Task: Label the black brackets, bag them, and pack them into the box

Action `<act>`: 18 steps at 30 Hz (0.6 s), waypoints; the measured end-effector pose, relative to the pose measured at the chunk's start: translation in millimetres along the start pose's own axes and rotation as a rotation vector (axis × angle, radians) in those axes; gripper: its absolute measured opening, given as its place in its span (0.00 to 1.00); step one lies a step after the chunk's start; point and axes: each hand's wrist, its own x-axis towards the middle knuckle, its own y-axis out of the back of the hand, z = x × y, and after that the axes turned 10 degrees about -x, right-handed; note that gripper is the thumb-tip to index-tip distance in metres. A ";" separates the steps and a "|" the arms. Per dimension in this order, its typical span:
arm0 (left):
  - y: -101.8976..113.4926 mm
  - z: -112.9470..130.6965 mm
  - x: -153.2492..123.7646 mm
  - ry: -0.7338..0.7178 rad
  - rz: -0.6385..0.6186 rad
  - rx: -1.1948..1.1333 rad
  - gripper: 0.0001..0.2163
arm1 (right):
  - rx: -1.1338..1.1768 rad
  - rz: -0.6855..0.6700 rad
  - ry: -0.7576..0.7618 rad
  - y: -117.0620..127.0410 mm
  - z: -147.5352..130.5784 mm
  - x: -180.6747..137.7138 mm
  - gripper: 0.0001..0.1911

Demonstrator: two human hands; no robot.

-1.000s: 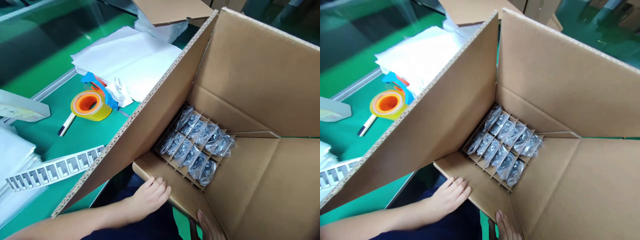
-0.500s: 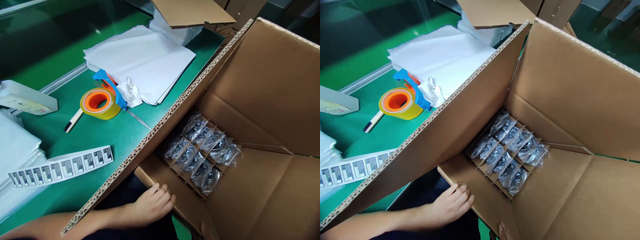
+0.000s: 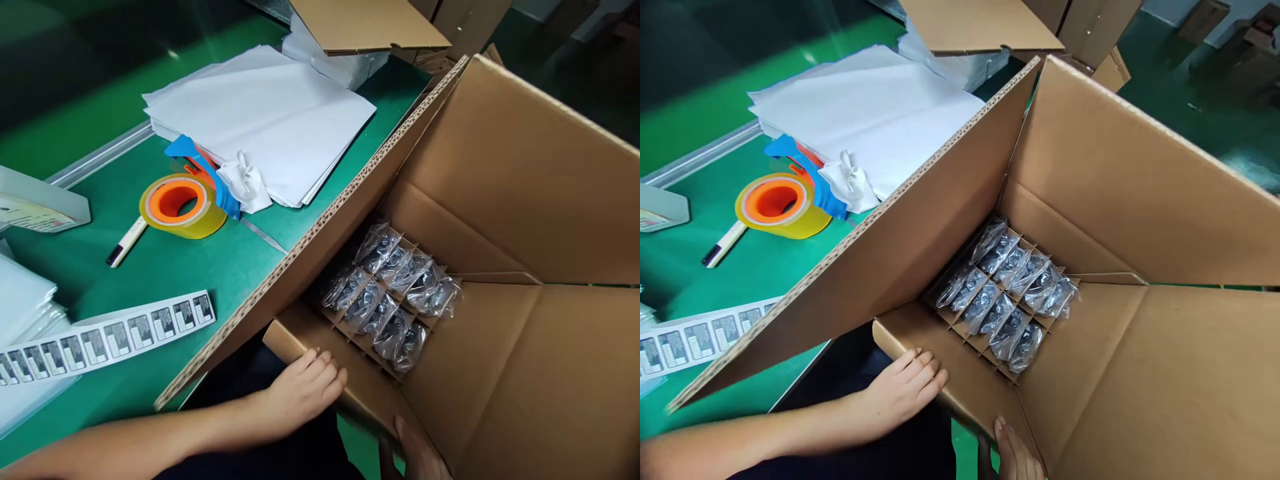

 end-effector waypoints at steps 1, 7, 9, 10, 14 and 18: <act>2.3 -1.2 5.0 0.002 -0.028 -0.010 0.11 | -0.036 0.042 0.003 1.4 1.1 7.6 0.27; 94.7 -8.6 41.9 -0.094 0.181 -0.029 0.14 | -0.093 -0.034 -0.057 7.8 7.5 49.8 0.19; 144.9 -16.5 55.3 -0.088 0.308 0.106 0.17 | -0.094 -0.038 -0.077 7.6 9.1 53.7 0.20; 167.4 -22.3 63.1 -0.012 0.376 0.184 0.19 | -0.094 -0.038 -0.081 7.0 9.7 53.9 0.19; 216.5 -53.1 96.1 0.456 0.113 0.251 0.22 | -0.076 -0.018 -0.084 3.9 10.7 51.8 0.18; 213.1 -82.6 104.9 0.586 -0.078 0.037 0.15 | -0.090 -0.024 -0.094 3.3 10.8 52.8 0.18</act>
